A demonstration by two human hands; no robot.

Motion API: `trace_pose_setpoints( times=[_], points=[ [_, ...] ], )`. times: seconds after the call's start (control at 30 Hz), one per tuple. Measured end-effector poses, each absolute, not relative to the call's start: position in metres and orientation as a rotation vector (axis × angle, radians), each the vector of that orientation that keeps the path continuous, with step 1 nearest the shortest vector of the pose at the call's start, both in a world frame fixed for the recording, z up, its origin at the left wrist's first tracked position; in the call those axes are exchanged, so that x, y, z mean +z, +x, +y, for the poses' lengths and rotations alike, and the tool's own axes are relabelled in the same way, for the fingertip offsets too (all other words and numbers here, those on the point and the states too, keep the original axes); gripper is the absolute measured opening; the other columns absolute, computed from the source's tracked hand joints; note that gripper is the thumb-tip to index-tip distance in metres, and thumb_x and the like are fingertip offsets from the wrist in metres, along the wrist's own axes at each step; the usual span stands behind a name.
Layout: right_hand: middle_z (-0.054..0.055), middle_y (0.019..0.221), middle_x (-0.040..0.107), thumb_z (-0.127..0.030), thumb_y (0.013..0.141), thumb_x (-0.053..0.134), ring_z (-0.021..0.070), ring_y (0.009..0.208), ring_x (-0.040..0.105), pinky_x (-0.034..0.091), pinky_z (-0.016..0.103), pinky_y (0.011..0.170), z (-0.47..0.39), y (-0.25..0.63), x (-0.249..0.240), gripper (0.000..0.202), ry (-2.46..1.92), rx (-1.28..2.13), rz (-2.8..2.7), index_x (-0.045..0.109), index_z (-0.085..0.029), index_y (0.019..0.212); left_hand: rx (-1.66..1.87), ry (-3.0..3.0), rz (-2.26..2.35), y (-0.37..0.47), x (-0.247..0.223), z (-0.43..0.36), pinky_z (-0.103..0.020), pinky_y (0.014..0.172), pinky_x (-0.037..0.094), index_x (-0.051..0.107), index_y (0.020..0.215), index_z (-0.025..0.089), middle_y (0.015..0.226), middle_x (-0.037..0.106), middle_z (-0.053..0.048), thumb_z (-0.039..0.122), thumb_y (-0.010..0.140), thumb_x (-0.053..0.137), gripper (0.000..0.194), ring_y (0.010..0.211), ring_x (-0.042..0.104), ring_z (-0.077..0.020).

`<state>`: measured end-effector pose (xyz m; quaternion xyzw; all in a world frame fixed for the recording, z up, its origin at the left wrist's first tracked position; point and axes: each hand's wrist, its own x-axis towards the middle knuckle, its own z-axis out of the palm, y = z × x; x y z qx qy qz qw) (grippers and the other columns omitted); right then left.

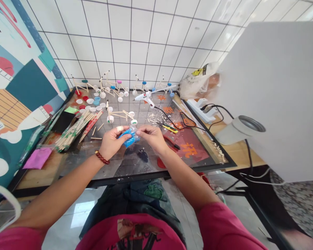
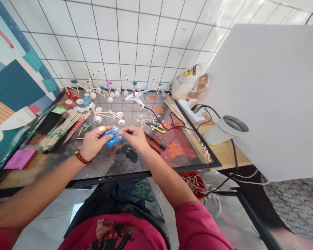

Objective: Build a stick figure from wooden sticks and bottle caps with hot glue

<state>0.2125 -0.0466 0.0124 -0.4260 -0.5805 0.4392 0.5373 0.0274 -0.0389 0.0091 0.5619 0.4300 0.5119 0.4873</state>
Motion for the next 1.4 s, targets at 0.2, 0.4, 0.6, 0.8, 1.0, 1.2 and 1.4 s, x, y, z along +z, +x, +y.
trace_pose_setpoints(
  times=[0.2, 0.4, 0.6, 0.8, 1.0, 1.2, 1.4],
  points=[
    [-0.001, 0.073, 0.067, -0.043, 0.058, 0.088, 0.0118, 0.065, 0.059, 0.05, 0.025, 0.065, -0.046, 0.21, 0.015, 0.038, -1.029, 1.15, -1.189, 0.069, -0.019, 0.081, 1.235, 1.392, 1.049, 0.023, 0.007, -0.037, -0.034, 0.077, 0.058, 0.079, 0.1, 0.018, 0.094, 0.078, -0.007, 0.037, 0.061, 0.088, 0.044, 0.081, 0.07, -0.0214],
    [-0.001, 0.07, 0.067, -0.048, 0.066, 0.082, 0.0115, 0.064, 0.057, 0.046, 0.024, 0.062, -0.045, 0.209, 0.014, 0.034, -0.989, 1.231, -1.276, 0.07, -0.017, 0.075, 1.086, 1.48, 1.078, 0.025, 0.013, -0.042, -0.032, 0.072, 0.058, 0.08, 0.095, 0.02, 0.082, 0.078, -0.004, 0.036, 0.058, 0.089, 0.041, 0.073, 0.069, -0.0199],
    [-0.002, 0.062, 0.065, -0.045, 0.068, 0.08, 0.0113, 0.058, 0.054, 0.042, 0.025, 0.058, -0.042, 0.211, 0.013, 0.028, -1.005, 1.123, -1.171, 0.071, -0.019, 0.067, 1.14, 1.404, 1.045, 0.029, 0.014, -0.044, -0.03, 0.062, 0.055, 0.08, 0.079, 0.019, 0.075, 0.076, -0.003, 0.047, 0.063, 0.085, 0.033, 0.065, 0.065, -0.0181],
    [0.001, 0.071, 0.071, -0.043, 0.066, 0.083, 0.0148, 0.068, 0.062, 0.048, 0.028, 0.068, -0.047, 0.211, 0.017, 0.025, -0.968, 1.156, -1.404, 0.076, -0.019, 0.071, 0.921, 1.431, 0.88, 0.027, 0.021, -0.048, -0.024, 0.055, 0.05, 0.076, 0.075, 0.017, 0.066, 0.071, 0.0, 0.039, 0.059, 0.088, 0.029, 0.058, 0.06, -0.0139],
    [0.0, 0.074, 0.069, -0.051, 0.07, 0.079, 0.012, 0.067, 0.059, 0.047, 0.026, 0.068, -0.047, 0.213, 0.019, 0.039, -0.998, 1.235, -1.323, 0.074, -0.018, 0.09, 1.0, 1.361, 1.024, 0.026, 0.015, -0.043, -0.023, 0.051, 0.046, 0.074, 0.072, 0.014, 0.061, 0.068, 0.0, 0.044, 0.063, 0.083, 0.032, 0.053, 0.056, -0.0117],
    [-0.001, 0.065, 0.065, -0.053, 0.072, 0.077, 0.0111, 0.06, 0.054, 0.041, 0.025, 0.061, -0.048, 0.214, 0.014, 0.038, -1.045, 1.24, -1.521, 0.071, -0.016, 0.072, 1.032, 1.294, 0.943, 0.025, 0.016, -0.042, -0.024, 0.055, 0.05, 0.075, 0.08, 0.015, 0.069, 0.071, -0.002, 0.045, 0.064, 0.083, 0.035, 0.058, 0.06, -0.0126],
    [0.0, 0.066, 0.067, -0.05, 0.071, 0.078, 0.0116, 0.06, 0.055, 0.043, 0.026, 0.061, -0.048, 0.21, 0.011, 0.035, -1.05, 1.198, -1.524, 0.072, -0.016, 0.074, 1.095, 1.429, 1.013, 0.024, 0.017, -0.041, -0.023, 0.053, 0.047, 0.071, 0.073, 0.016, 0.062, 0.067, 0.0, 0.044, 0.069, 0.078, 0.029, 0.054, 0.057, -0.0119]
  ],
)
